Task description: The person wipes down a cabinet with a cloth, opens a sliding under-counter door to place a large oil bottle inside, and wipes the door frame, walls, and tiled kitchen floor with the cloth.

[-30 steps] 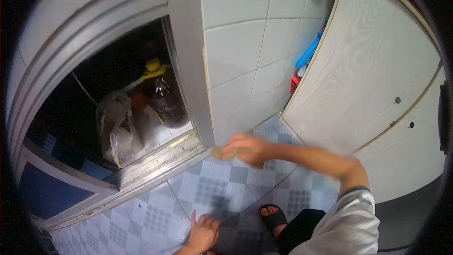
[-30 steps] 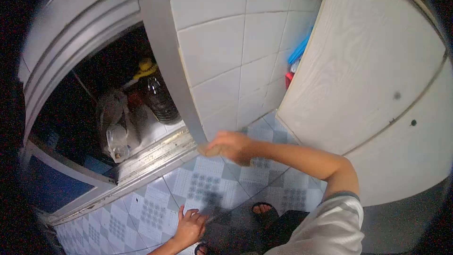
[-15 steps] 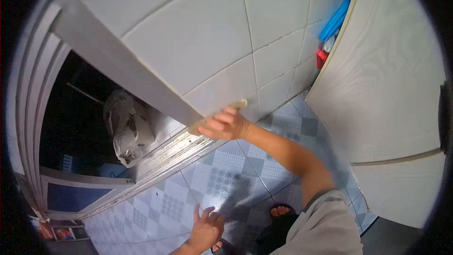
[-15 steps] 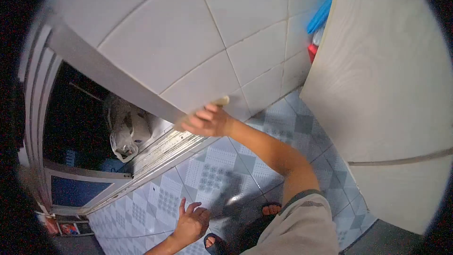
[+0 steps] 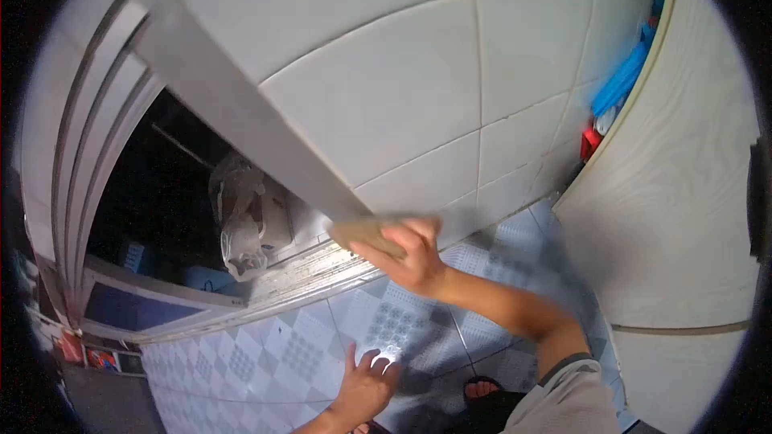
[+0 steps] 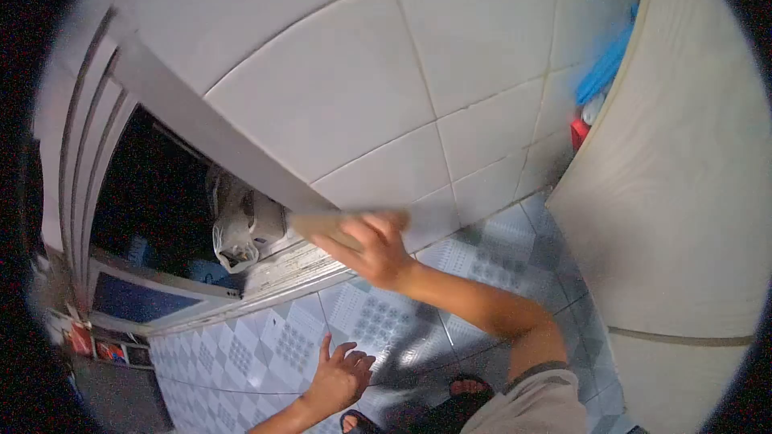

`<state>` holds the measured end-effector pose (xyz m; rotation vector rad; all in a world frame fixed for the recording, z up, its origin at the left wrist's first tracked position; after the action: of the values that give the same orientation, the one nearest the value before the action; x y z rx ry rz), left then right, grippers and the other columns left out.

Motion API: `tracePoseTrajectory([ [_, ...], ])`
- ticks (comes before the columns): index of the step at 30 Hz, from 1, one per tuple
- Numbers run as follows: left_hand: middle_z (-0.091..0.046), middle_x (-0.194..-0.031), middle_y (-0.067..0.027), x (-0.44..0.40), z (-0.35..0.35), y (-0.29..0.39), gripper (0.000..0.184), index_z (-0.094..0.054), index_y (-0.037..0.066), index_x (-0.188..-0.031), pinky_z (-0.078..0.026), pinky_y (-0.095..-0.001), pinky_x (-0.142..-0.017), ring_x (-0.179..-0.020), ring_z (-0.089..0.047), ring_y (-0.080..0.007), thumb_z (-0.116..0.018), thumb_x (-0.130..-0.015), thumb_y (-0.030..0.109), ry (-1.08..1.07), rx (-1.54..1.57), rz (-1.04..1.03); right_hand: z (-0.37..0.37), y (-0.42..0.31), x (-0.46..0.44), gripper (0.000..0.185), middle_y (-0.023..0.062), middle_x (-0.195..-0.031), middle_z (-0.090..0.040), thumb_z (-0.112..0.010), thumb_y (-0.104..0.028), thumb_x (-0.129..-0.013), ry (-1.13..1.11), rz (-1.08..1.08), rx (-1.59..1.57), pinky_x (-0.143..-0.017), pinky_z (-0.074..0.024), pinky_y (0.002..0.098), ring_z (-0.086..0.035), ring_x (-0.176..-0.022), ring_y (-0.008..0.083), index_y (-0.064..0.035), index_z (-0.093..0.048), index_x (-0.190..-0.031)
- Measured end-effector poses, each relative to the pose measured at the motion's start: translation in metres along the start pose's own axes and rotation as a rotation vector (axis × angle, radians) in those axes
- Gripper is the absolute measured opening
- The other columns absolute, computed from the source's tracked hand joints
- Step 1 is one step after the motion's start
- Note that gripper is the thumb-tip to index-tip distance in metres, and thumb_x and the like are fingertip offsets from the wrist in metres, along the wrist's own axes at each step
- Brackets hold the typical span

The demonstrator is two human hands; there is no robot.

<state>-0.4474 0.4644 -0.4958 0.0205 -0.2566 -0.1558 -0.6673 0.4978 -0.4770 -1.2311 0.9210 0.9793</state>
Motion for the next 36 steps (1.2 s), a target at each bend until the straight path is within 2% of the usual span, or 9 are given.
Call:
tracePoseTrajectory([
  [5, -0.061, -0.087, -0.0063, 0.009, 0.006, 0.0, 0.017, -0.064, 0.008, -0.09, -0.027, -0.0623, -0.101, -0.099, -0.055, -0.027, -0.056, -0.083, 0.022, 0.062, 0.001, -0.159, -0.021, -0.028, -0.106, 0.033, 0.0034, -0.1, -0.046, -0.071, -0.014, -0.073, 0.182, 0.269, 0.402, -0.071, -0.0397, 0.0319, -0.044, -0.092, 0.0221, -0.0222, -0.071, -0.104],
  [8, -0.062, -0.085, -0.0063, 0.013, 0.011, -0.009, 0.016, -0.064, 0.008, -0.089, -0.032, -0.0548, -0.1, -0.092, -0.056, -0.0251, -0.053, -0.083, 0.018, 0.091, -0.007, -0.152, -0.034, -0.009, -0.034, 0.042, 0.0018, -0.094, -0.043, -0.06, -0.014, -0.078, -0.167, 0.223, 0.503, -0.073, -0.0412, 0.0278, -0.045, -0.089, 0.0192, -0.0253, -0.065, -0.118],
  [13, -0.062, -0.095, -0.0116, 0.027, 0.004, -0.013, 0.031, -0.06, 0.006, -0.11, -0.035, -0.0547, -0.1, -0.099, -0.057, -0.0278, -0.055, -0.084, 0.023, -0.08, -0.054, -0.195, -0.04, 0.029, 0.139, 0.053, 0.0062, -0.092, -0.041, -0.055, -0.01, -0.08, -0.314, 0.306, 0.64, -0.074, -0.0435, 0.0326, -0.044, -0.093, 0.0238, -0.0207, -0.053, -0.132],
  [15, -0.062, -0.094, -0.0115, 0.035, -0.007, -0.01, 0.031, -0.06, 0.006, -0.11, -0.036, -0.0538, -0.099, -0.098, -0.057, -0.0276, -0.056, -0.084, 0.023, -0.065, -0.05, -0.216, -0.044, 0.037, 0.176, 0.051, 0.0079, -0.092, -0.042, -0.052, -0.008, -0.081, -0.55, 0.212, 0.666, -0.075, -0.0441, 0.0348, -0.045, -0.095, 0.026, -0.0158, -0.051, -0.132],
  [19, -0.064, -0.093, -0.0086, 0.052, -0.022, -0.005, 0.03, -0.061, 0.007, -0.106, -0.04, -0.0504, -0.097, -0.096, -0.059, -0.0268, -0.06, -0.082, 0.026, -0.076, 0.111, -0.231, -0.051, 0.023, 0.145, 0.049, 0.0085, -0.094, -0.042, -0.05, -0.006, -0.082, -0.57, 0.123, 0.665, -0.079, -0.0447, 0.0369, -0.046, -0.097, 0.0277, -0.0109, -0.049, -0.13],
  [24, -0.062, -0.086, -0.0085, 0.063, -0.036, -0.004, 0.023, -0.062, 0.009, -0.094, -0.041, -0.0477, -0.094, -0.091, -0.059, -0.0271, -0.058, -0.085, 0.029, 0.054, 0.185, -0.206, -0.059, -0.023, -0.008, 0.043, 0.0157, -0.102, -0.047, -0.049, -0.006, -0.085, -0.476, -0.257, 0.46, -0.077, -0.0448, 0.0442, -0.05, -0.092, 0.0348, -0.0065, -0.049, -0.128],
  [26, -0.062, -0.086, -0.0087, 0.067, -0.037, -0.006, 0.023, -0.062, 0.008, -0.095, -0.041, -0.0475, -0.094, -0.091, -0.059, -0.0273, -0.058, -0.085, 0.028, 0.059, 0.234, -0.213, -0.055, -0.035, -0.025, 0.044, 0.0194, -0.104, -0.047, -0.05, -0.005, -0.085, -0.082, 0.03, 0.555, -0.077, -0.0452, 0.0462, -0.051, -0.089, 0.0375, -0.004, -0.046, -0.129],
  [31, -0.063, -0.089, -0.0096, 0.065, -0.026, -0.015, 0.025, -0.062, 0.006, -0.097, -0.039, -0.0486, -0.095, -0.093, -0.059, -0.0279, -0.057, -0.086, 0.028, 0.094, 0.188, -0.168, -0.053, -0.011, 0.092, 0.062, 0.0225, -0.11, -0.04, -0.059, 0.0, -0.075, -0.536, -0.213, 0.547, -0.084, -0.0435, 0.0455, -0.046, -0.099, 0.0389, 0.0024, -0.038, -0.133],
  [36, -0.064, -0.094, -0.0109, 0.07, -0.029, -0.011, 0.029, -0.061, 0.006, -0.104, -0.039, -0.05, -0.097, -0.097, -0.059, -0.0288, -0.058, -0.086, 0.028, -0.004, 0.196, -0.152, -0.057, -0.023, 0.112, 0.063, 0.0234, -0.111, -0.042, -0.058, -0.006, -0.08, -0.514, -0.395, 0.416, -0.082, -0.0444, 0.0474, -0.048, -0.097, 0.0398, 0.0012, -0.031, -0.137],
])
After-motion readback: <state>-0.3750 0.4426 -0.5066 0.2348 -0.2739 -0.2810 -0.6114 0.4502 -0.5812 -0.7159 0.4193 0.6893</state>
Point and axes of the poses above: each hand's wrist, its own x-axis away from the middle knuckle, its own z-axis out of the back of the hand, y = z × x, the point moved 4 cm from there along -x, towards the middle knuckle
